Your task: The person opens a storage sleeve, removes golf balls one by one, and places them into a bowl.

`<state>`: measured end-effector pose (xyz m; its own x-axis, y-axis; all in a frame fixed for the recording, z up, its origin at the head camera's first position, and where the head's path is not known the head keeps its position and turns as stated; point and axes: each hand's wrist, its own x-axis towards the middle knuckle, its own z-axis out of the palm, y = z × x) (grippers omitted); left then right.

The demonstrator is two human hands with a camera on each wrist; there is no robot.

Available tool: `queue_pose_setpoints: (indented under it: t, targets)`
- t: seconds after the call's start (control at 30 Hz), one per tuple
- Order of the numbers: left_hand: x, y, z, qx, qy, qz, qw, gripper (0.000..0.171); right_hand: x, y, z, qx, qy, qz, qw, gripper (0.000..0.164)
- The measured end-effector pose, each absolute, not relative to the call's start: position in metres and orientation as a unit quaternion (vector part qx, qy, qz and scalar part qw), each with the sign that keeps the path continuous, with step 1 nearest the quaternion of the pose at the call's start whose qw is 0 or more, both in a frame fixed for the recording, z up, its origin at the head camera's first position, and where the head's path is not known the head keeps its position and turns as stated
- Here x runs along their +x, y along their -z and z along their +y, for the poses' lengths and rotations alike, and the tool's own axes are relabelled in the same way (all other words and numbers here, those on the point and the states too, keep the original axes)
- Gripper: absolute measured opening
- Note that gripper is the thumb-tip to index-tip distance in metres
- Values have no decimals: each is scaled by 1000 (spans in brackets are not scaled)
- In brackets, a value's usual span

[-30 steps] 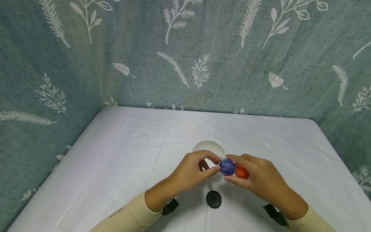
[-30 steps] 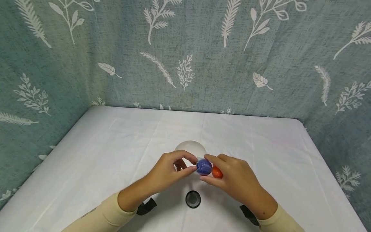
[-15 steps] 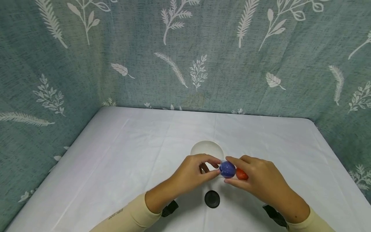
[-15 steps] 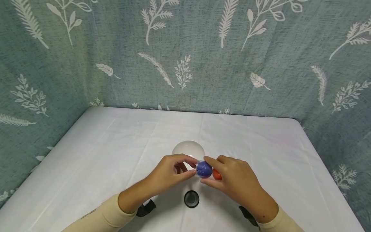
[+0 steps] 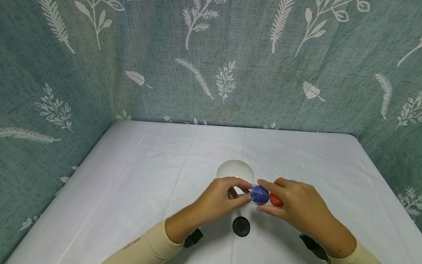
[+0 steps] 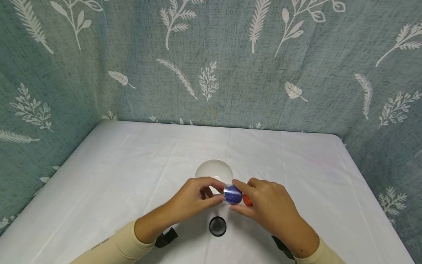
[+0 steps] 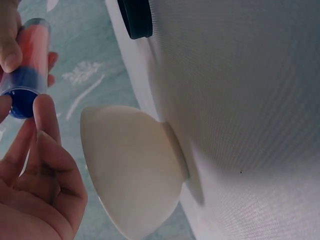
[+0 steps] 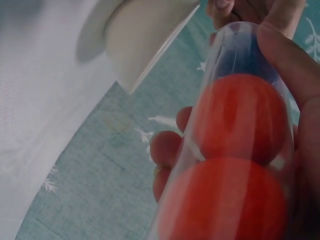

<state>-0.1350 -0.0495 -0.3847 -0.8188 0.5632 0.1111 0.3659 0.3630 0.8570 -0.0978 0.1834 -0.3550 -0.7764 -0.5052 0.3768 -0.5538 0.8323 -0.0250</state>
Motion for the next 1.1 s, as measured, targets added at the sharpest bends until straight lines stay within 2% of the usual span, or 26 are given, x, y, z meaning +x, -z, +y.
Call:
queue_pose_setpoints:
  t: [0.17, 0.63, 1.1]
  targets:
    - [-135, 385, -50, 280, -491, 818, 105, 25, -97, 354, 183, 272, -64, -945, 168, 57]
    - [-136, 385, -51, 272, -501, 812, 123, 25, -100, 356, 187, 274, -85, -940, 184, 56]
    - [-137, 383, -51, 259, -514, 804, 147, 34, -102, 357, 190, 287, -95, -932, 201, 57]
